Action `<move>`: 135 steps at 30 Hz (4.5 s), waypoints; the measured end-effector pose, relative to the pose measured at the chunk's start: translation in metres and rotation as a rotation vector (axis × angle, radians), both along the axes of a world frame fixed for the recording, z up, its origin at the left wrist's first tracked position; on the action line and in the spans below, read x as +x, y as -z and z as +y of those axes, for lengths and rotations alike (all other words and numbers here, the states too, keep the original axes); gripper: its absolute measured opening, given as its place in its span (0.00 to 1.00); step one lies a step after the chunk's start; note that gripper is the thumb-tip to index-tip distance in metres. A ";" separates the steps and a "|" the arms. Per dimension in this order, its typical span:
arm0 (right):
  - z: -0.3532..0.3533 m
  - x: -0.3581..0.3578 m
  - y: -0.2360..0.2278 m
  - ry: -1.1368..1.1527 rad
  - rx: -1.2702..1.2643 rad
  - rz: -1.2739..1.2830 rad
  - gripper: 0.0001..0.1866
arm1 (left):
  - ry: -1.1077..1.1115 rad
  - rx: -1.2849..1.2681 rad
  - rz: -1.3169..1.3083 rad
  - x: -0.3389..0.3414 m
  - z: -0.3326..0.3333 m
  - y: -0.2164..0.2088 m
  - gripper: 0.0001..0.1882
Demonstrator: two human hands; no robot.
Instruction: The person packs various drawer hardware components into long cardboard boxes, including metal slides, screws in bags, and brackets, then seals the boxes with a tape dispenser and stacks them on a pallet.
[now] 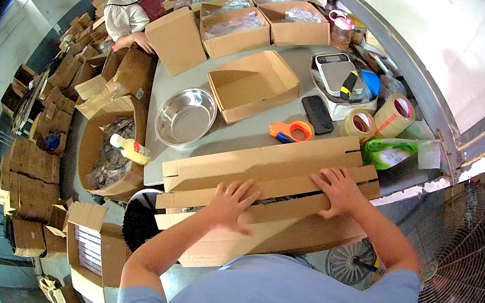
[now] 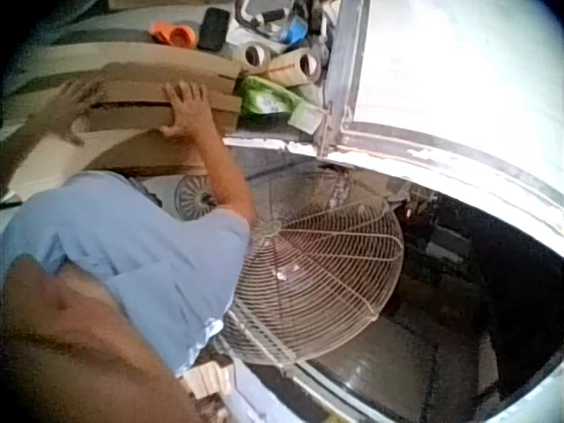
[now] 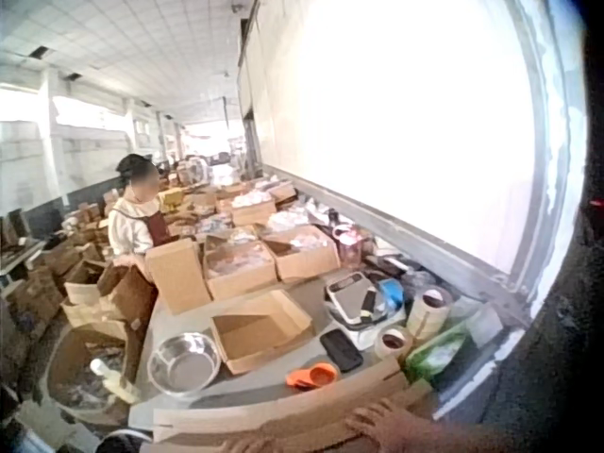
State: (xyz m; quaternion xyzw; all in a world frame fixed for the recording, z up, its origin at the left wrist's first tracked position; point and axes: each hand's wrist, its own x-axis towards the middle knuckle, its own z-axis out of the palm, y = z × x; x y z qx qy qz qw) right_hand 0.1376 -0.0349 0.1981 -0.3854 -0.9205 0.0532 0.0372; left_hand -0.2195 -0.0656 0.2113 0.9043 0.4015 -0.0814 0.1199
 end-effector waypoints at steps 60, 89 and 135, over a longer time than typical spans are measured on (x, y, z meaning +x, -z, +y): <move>0.182 -0.123 0.053 0.329 -0.554 -0.220 0.23 | 0.134 0.247 -0.347 0.132 0.030 0.048 0.34; -0.036 -0.013 -0.071 0.533 -0.428 0.292 0.23 | 0.068 0.156 -0.256 0.139 0.020 0.032 0.33; -0.085 -0.239 -0.084 0.256 -0.713 0.575 0.19 | -0.067 0.224 -0.060 -0.162 -0.031 0.021 0.38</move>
